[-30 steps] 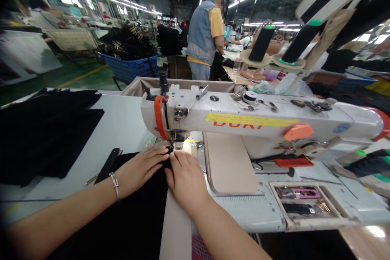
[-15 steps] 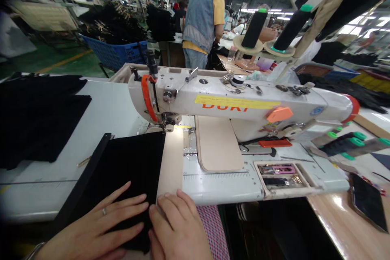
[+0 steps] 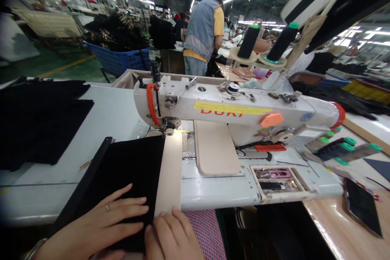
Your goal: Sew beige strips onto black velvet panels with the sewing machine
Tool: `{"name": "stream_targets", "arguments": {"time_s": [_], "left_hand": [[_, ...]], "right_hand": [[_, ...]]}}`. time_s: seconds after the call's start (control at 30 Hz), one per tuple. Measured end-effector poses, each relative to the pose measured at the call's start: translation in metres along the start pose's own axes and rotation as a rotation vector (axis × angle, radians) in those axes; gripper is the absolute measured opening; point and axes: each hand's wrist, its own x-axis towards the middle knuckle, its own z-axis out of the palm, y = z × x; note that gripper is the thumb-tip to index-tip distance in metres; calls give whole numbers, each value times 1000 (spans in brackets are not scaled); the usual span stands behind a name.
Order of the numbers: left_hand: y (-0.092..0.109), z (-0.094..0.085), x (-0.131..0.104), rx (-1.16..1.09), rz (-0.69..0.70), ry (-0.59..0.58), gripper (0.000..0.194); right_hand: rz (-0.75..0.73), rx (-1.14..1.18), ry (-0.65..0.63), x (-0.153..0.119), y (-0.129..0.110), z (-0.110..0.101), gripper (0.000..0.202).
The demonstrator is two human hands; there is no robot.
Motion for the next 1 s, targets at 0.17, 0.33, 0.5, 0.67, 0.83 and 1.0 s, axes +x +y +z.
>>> {"name": "stream_targets", "arguments": {"time_s": [0.17, 0.33, 0.5, 0.67, 0.83, 1.0], "left_hand": [[-22, -4, 27, 77, -83, -55, 61], [-39, 0, 42, 84, -119, -29, 59], [-51, -1, 48, 81, -102, -45, 57], [-57, 0, 53, 72, -146, 11, 55], [-44, -6, 43, 42, -7, -9, 44], [-36, -3, 34, 25, 72, 8, 38]], "right_hand": [[-6, 6, 12, -8, -2, 8, 15], [9, -13, 8, -15, -2, 23, 16], [75, 73, 139, 4, 2, 23, 19], [15, 112, -3, 21, 15, 14, 21], [65, 136, -72, 27, 25, 12, 22], [66, 176, -176, 42, 36, 4, 28]]}}
